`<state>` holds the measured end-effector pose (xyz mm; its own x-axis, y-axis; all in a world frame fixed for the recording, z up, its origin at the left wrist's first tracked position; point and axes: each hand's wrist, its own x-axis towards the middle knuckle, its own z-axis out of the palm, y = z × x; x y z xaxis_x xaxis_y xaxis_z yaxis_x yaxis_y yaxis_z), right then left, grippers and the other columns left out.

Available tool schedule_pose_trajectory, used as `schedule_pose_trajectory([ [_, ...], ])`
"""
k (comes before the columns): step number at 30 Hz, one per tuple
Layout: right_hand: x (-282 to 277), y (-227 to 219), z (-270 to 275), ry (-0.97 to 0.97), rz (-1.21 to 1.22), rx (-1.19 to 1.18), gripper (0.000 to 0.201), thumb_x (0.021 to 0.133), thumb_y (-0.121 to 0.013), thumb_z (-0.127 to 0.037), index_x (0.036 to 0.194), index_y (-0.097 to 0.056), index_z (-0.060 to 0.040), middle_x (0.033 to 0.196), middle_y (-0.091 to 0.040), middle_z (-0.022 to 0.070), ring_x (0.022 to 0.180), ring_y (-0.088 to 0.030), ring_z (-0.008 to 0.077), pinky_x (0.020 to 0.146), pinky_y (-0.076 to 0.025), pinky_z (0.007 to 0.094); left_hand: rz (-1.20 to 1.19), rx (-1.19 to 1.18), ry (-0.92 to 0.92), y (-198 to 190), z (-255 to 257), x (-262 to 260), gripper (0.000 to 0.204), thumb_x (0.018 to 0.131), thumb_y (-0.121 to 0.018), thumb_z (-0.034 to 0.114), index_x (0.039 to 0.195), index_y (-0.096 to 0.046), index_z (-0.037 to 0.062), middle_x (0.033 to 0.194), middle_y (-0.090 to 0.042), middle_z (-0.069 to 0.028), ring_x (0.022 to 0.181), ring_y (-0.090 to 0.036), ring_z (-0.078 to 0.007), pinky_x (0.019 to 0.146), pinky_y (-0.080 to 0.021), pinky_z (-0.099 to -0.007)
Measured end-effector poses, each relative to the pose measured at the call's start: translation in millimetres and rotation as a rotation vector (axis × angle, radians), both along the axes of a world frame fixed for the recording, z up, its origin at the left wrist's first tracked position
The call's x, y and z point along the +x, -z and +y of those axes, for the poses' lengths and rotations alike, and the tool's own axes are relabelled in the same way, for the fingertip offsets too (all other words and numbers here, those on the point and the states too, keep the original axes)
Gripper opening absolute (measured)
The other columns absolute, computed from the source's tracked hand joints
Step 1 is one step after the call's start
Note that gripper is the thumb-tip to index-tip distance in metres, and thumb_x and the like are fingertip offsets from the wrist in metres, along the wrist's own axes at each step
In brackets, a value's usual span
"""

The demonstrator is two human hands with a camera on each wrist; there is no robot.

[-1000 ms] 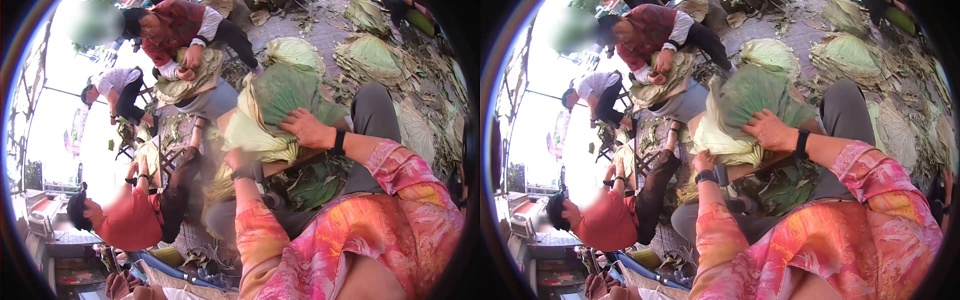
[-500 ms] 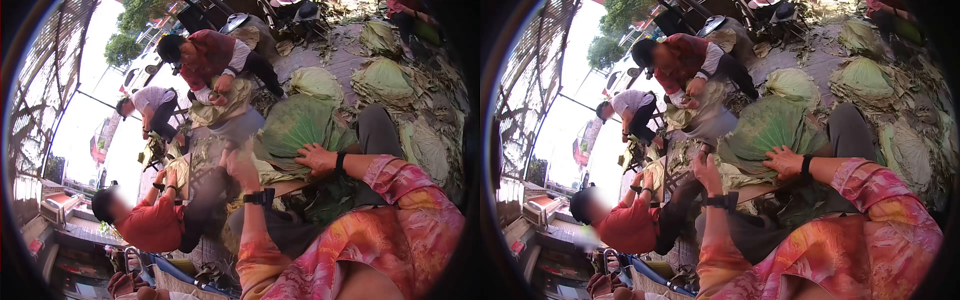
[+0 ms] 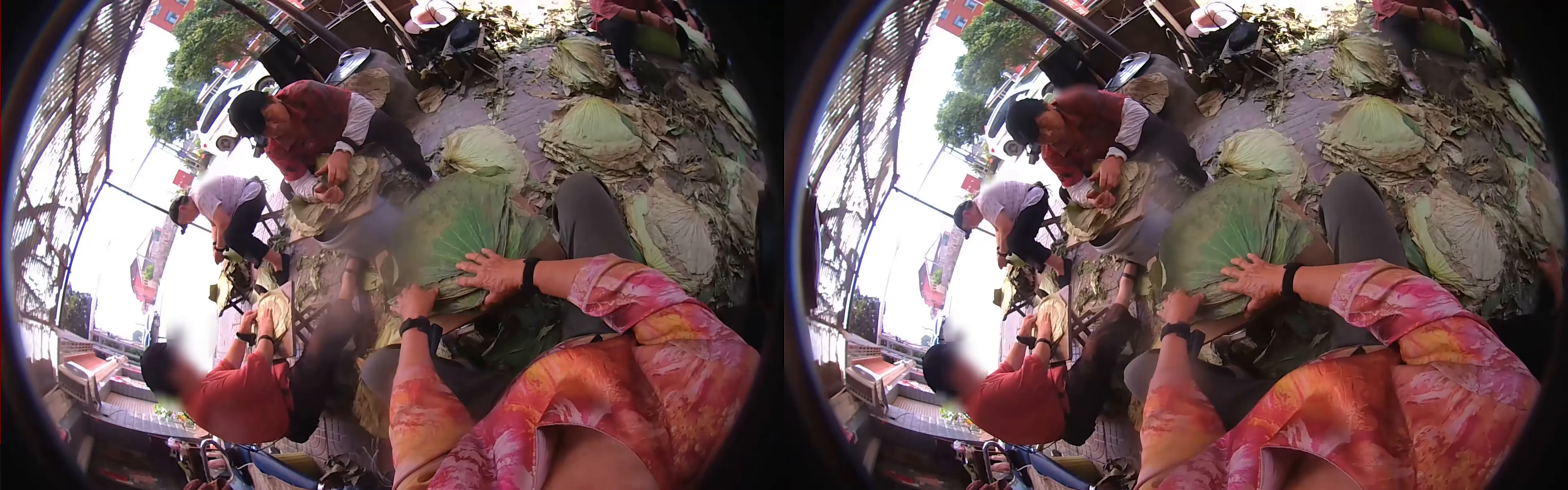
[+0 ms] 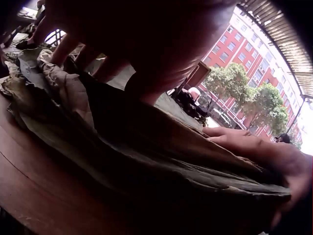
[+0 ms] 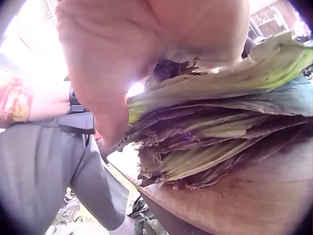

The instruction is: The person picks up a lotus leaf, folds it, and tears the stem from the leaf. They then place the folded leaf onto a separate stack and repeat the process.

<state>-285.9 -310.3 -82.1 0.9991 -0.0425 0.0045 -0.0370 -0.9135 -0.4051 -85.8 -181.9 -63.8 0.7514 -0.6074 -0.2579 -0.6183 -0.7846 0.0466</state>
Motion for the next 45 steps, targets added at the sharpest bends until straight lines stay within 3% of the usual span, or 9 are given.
schedule_pose_trajectory([
  [5,0.6,-11.5,-1.0,0.010,0.042,0.058,0.089,0.064,-0.075,-0.050,0.139,-0.040,-0.0167,0.149,-0.025,0.0183,0.137,-0.019,0.0429,0.108,-0.017,0.0605,-0.561,-0.169,0.230,-3.8,-8.9,-19.1,0.054,0.072,-0.071,0.039,0.113,-0.061,0.0050,0.126,-0.051,-0.0155,0.126,-0.040,-0.0322,0.106,-0.023,-0.0569],
  [9,-0.3,-11.1,-0.3,0.013,0.036,0.055,0.091,0.063,-0.075,-0.050,0.140,-0.040,-0.0172,0.149,-0.025,0.0178,0.137,-0.020,0.0420,0.109,-0.017,0.0596,-0.505,-0.300,0.471,-8.4,-18.3,-33.6,0.052,0.077,-0.067,0.041,0.116,-0.059,0.0070,0.123,-0.052,-0.0179,0.123,-0.042,-0.0360,0.106,-0.019,-0.0591],
  [12,0.3,-9.5,0.4,0.011,0.027,0.051,0.090,0.063,-0.074,-0.050,0.140,-0.039,-0.0179,0.149,-0.025,0.0180,0.138,-0.020,0.0412,0.109,-0.017,0.0592,-0.141,-0.118,0.241,-3.1,-20.9,-37.9,0.055,0.081,-0.060,0.050,0.119,-0.056,0.0092,0.125,-0.052,-0.0175,0.120,-0.046,-0.0370,0.106,-0.015,-0.0636],
  [16,-3.8,-13.4,-0.8,0.004,0.012,0.058,0.091,0.063,-0.073,-0.052,0.140,-0.038,-0.0183,0.149,-0.025,0.0178,0.138,-0.019,0.0404,0.109,-0.018,0.0583,-0.042,-0.053,0.130,4.6,-18.3,-33.5,0.063,0.085,-0.047,0.061,0.126,-0.050,0.0133,0.128,-0.051,-0.0178,0.120,-0.048,-0.0373,0.103,-0.011,-0.0688],
  [23,-5.0,-38.2,-20.2,0.029,-0.374,0.262,0.063,0.082,-0.065,-0.040,0.125,-0.050,0.0035,0.128,-0.050,0.0223,0.119,-0.045,0.0373,0.100,-0.038,0.0429,-0.099,-0.013,0.181,7.7,-12.6,-31.7,0.068,0.084,-0.044,0.064,0.129,-0.049,0.0136,0.130,-0.051,-0.0180,0.119,-0.049,-0.0395,0.102,-0.004,-0.0724],
  [31,-67.2,-98.3,-60.6,0.344,-0.459,0.518,0.038,0.084,-0.064,-0.033,0.106,-0.064,-0.0015,0.100,-0.067,0.0162,0.093,-0.062,0.0303,0.083,-0.047,0.0383,-0.081,0.107,0.214,-15.5,-14.0,-31.7,0.068,0.084,-0.043,0.062,0.129,-0.050,0.0125,0.129,-0.053,-0.0191,0.120,-0.048,-0.0411,0.101,-0.004,-0.0738],
  [35,-87.9,-69.2,-85.4,0.597,-0.493,0.860,0.031,0.081,-0.069,-0.030,0.094,-0.068,-0.0026,0.082,-0.069,0.0089,0.076,-0.063,0.0204,0.069,-0.048,0.0344,0.062,0.011,0.363,52.6,-26.2,57.4,0.079,0.082,-0.052,0.063,0.127,-0.050,-0.0024,0.116,-0.057,-0.0294,0.112,-0.052,-0.0428,0.097,-0.039,-0.0497],
  [36,-74.5,-45.1,-100.2,0.646,-0.592,0.783,0.022,0.081,-0.070,-0.025,0.083,-0.068,-0.0031,0.074,-0.067,0.0037,0.066,-0.062,0.0125,0.059,-0.049,0.0303,0.035,-0.013,0.417,64.3,-32.3,58.7,0.078,0.082,-0.051,0.062,0.127,-0.049,-0.0016,0.116,-0.057,-0.0291,0.112,-0.052,-0.0427,0.096,-0.039,-0.0496],
  [45,-67.2,-17.7,-105.0,0.551,-0.332,0.703,0.023,0.081,-0.070,-0.022,0.087,-0.068,0.0004,0.082,-0.069,0.0090,0.072,-0.068,0.0179,0.055,-0.054,0.0302,-0.292,-0.149,0.950,96.5,-60.1,-24.0,0.067,0.085,-0.047,0.054,0.132,-0.043,0.0060,0.117,-0.057,-0.0261,0.109,-0.053,-0.0413,0.092,-0.040,-0.0486],
])
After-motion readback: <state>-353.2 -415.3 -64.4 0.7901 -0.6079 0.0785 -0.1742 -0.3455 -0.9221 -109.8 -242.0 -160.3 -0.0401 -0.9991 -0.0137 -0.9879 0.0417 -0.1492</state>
